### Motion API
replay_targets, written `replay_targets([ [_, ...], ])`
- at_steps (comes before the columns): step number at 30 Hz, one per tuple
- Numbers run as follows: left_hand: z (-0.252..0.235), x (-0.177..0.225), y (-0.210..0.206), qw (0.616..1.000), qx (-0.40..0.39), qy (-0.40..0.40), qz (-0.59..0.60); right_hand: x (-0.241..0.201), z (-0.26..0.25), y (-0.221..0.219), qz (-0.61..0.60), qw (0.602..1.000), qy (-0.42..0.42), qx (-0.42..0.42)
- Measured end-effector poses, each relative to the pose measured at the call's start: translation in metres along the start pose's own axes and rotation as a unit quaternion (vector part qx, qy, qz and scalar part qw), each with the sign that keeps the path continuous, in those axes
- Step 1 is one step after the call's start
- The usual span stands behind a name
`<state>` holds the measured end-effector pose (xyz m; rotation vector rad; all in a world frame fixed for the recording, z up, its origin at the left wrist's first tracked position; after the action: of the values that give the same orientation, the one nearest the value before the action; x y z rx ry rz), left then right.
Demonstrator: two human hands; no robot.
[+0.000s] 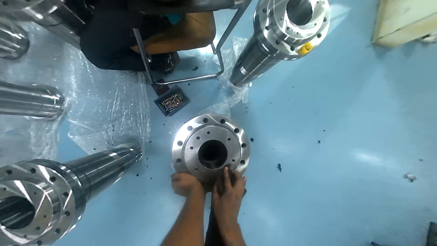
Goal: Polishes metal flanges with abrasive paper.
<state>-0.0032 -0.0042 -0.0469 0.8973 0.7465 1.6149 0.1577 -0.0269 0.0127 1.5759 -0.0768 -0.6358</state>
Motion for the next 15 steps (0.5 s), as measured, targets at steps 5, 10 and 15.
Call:
replay_targets([
  [5,0.001,0.0,0.003,1.0,0.003,0.018,0.021,0.0,-0.021,0.002,-0.002,1.0,0.006,-0.005],
  [10,0.003,0.004,0.004,1.0,-0.008,0.013,0.003,-0.001,0.001,0.001,0.01,1.0,0.016,-0.001],
  [15,0.0,0.0,0.002,1.0,-0.009,0.008,0.008,-0.001,-0.016,0.004,0.027,1.0,0.008,-0.008],
])
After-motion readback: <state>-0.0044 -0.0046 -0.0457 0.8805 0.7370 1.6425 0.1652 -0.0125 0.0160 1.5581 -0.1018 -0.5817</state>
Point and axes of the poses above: each hand's wrist, its own z-axis away from the middle knuckle, its own y-axis out of the back of the hand, x = y × z, the point moved 7 cm from there along -z, towards the middle knuckle, and after that the axes turned 1 degree about x, right-handed, at the moved point
